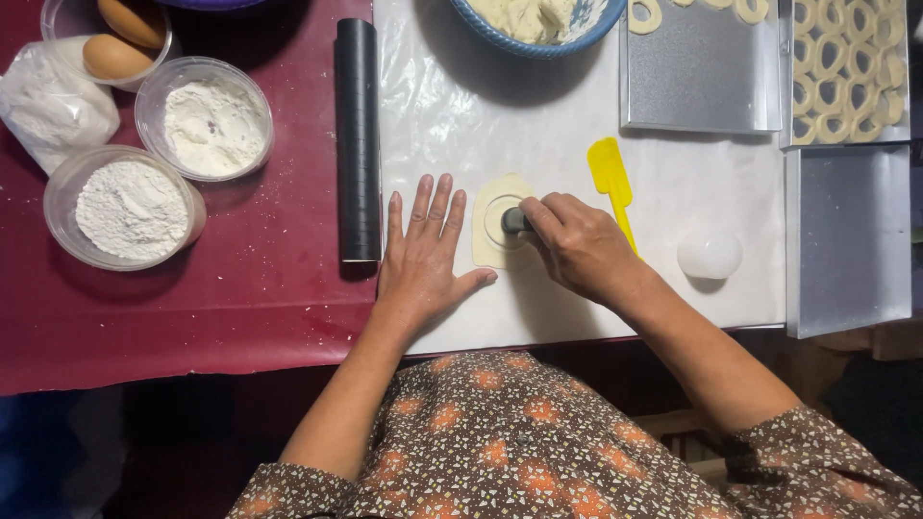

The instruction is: The recorder prepares donut dough by rolling it out and using a cutter to shape individual donuts.

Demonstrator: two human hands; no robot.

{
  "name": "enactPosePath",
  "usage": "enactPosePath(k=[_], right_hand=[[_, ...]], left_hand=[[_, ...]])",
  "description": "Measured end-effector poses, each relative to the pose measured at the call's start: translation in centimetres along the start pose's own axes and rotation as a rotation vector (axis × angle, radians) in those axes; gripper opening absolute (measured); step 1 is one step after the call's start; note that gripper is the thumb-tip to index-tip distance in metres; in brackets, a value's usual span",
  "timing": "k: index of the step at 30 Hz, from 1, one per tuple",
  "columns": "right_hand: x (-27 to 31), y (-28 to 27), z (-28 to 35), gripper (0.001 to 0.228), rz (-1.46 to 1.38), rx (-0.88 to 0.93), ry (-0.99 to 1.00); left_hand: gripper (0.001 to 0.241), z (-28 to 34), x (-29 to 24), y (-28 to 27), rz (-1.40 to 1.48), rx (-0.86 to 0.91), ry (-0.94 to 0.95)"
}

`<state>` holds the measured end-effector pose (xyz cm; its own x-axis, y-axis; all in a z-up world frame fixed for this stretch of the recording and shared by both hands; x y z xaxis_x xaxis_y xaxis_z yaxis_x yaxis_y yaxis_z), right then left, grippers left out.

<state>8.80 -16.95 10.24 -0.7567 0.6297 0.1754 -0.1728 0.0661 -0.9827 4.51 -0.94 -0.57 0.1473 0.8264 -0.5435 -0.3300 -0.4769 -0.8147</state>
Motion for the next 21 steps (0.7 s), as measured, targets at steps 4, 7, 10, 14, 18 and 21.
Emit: enactPosePath(k=[4, 7, 10, 14, 18, 21], right_hand=[[0.3, 0.3, -0.4, 0.022, 0.006, 0.01, 0.092], [0.2, 1.1, -0.2, 0.021, -0.015, 0.0, 0.197], [0.1, 1.1, 0.1, 0.024, -0.005, -0.064, 0.217], [0.3, -0.1, -0.2, 0.02, -0.047, -0.071, 0.058], [0.6, -0.8, -0.4, 0.025, -0.09, -0.036, -0.039], [0.1, 0.4, -0.4, 0.02, -0.06, 0.03, 0.126]], left_hand=[[0.118, 0.1, -0.1, -0.3, -0.019, -0.013, 0.006], [0.118, 0.3, 0.0, -0.1, -0.022, -0.031, 0.016], [0.117, 0.4, -0.2, -0.3, -0.032, -0.04, 0.025], [0.117, 0.3, -0.3, -0.6, -0.044, -0.037, 0.022], [0.117, 0.3, -0.1, -0.3, -0.06, -0.053, 0.027], [0.118, 0.4, -0.2, -0.2, -0.057, -0.048, 0.03]])
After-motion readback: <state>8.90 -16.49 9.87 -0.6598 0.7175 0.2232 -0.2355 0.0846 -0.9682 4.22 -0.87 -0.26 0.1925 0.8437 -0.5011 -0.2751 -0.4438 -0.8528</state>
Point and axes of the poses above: each hand's wrist, its own z-axis away from the middle knuckle, its own y-axis out of the palm, x = y × z, the point moved 5 cm from there along -z, towards the middle knuckle, and after that the axes turned 8 degrees about x, right-handed, at the moved point
